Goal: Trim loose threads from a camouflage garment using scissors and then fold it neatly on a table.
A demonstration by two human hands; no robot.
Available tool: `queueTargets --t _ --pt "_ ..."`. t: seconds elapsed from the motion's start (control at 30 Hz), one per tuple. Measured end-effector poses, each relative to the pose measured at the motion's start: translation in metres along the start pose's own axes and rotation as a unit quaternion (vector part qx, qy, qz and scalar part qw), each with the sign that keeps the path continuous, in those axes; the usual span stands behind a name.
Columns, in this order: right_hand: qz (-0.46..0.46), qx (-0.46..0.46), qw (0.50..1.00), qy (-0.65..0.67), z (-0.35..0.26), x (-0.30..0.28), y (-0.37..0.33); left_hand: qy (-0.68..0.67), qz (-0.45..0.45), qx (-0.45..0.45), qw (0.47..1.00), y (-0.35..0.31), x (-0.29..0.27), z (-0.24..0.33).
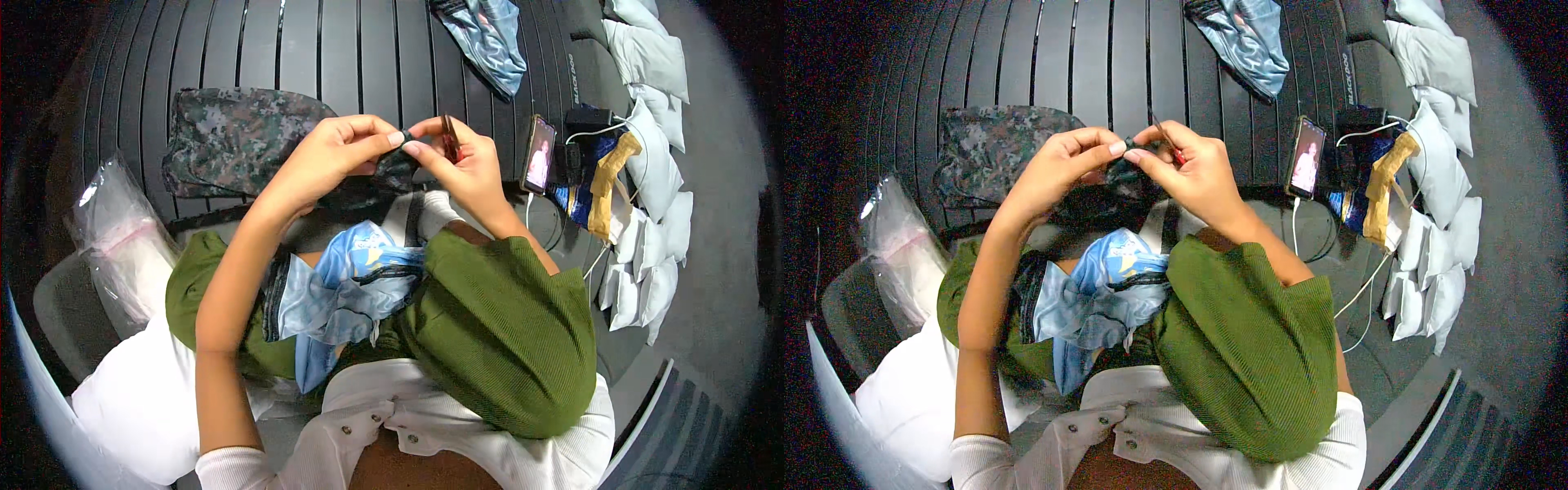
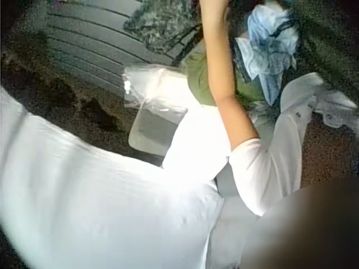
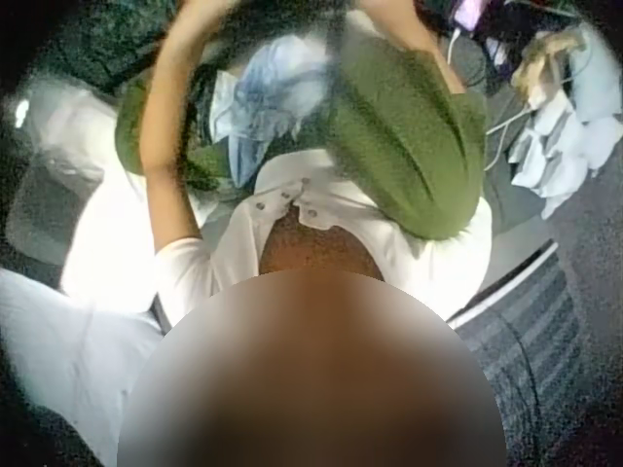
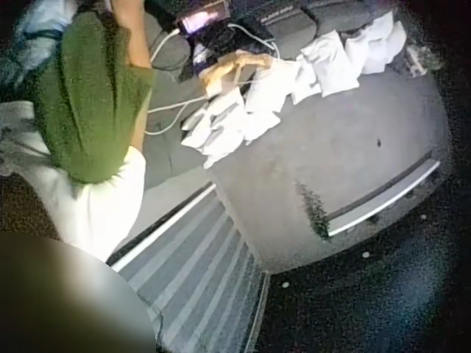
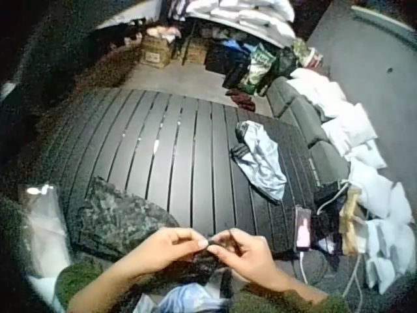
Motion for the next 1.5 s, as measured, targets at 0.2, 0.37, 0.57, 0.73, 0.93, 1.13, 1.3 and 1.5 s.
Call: queueTargets --t 0.2,0.37,0.57,0.73,0.93,1.13,1.3,1.5 --pt "0.019 -0.138 0.980 -0.143 -0.009 -0.002 0.000 0.004 -0.035 0.000 0.999 0.001 0.001 -0.006" --pt "0.046 -0.158 0.974 -0.156 -0.013 -0.004 -0.002 -0.019 -0.004 -0.001 1.000 0.004 0.000 -0.005" --pt "0.020 -0.088 0.991 -0.102 -0.008 -0.002 0.000 -0.036 -0.002 -0.007 0.999 0.005 -0.004 -0.010" --pt "0.004 -0.031 0.999 -0.025 -0.002 -0.001 -0.001 0.013 0.018 0.009 1.000 0.003 -0.003 -0.006" --pt "-0.005 -0.022 1.000 0.006 0.001 -0.002 -0.001 -0.015 0.013 0.049 0.999 0.001 0.004 0.007" --pt "0.007 -0.001 0.995 0.096 0.006 -0.001 0.000 0.012 0.002 0.043 0.999 0.003 0.001 0.002" --pt "0.021 0.033 0.989 0.142 0.008 -0.002 0.000 0.024 0.002 0.040 0.999 0.002 0.001 0.002" --pt "0.038 0.047 0.987 0.150 0.007 -0.007 0.000 0.024 -0.001 0.037 0.999 0.001 0.001 0.006"
Point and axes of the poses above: each hand's wrist, its own y-axis towards the middle knuckle, its own x-axis out of the palm, z = x × y, the point moved 6 cm from there along y, towards the middle knuckle, and after that the axes turned 2 degrees about z, right-handed, at the moved point
